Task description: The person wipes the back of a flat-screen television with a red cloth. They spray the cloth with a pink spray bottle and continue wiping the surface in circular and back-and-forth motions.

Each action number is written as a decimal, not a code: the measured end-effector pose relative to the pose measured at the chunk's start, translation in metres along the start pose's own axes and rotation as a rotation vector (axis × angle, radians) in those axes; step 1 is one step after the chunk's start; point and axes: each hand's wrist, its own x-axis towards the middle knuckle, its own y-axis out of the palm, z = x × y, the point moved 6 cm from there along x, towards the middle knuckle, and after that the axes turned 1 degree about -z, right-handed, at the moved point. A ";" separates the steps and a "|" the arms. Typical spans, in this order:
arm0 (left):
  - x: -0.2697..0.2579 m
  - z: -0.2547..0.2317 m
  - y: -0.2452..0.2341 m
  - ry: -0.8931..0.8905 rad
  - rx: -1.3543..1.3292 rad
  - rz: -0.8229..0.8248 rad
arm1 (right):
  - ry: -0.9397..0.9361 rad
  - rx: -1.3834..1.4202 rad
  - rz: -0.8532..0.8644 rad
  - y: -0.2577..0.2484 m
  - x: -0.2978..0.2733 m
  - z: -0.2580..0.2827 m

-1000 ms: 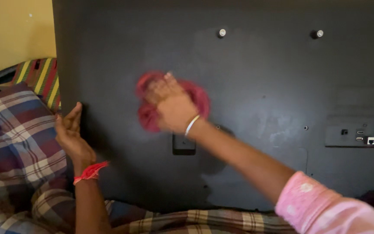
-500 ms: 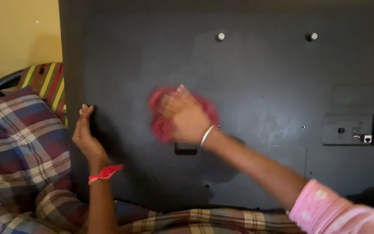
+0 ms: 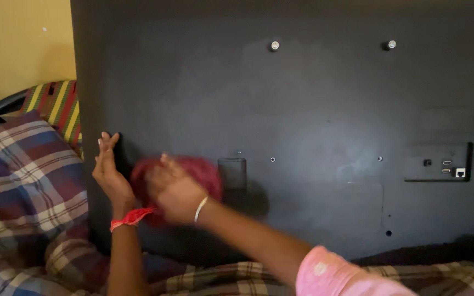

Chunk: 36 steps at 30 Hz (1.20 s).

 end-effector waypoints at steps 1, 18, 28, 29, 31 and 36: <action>-0.001 -0.001 0.000 0.005 0.002 0.022 | -0.066 -0.001 0.121 0.012 -0.009 0.026; -0.002 -0.029 0.098 0.040 0.734 -0.141 | 0.354 -0.117 -0.277 -0.144 -0.133 -0.256; -0.036 -0.137 0.320 0.519 0.720 0.326 | 0.567 -0.167 -0.250 -0.179 -0.304 -0.291; -0.030 -0.143 0.326 0.521 0.712 0.298 | 0.558 -0.169 -0.245 -0.181 -0.305 -0.297; -0.014 -0.150 0.330 0.508 0.685 0.240 | 0.551 -0.191 -0.275 -0.187 -0.299 -0.312; 0.026 -0.153 0.333 0.454 0.716 0.305 | 0.536 -0.253 -0.401 -0.213 -0.267 -0.356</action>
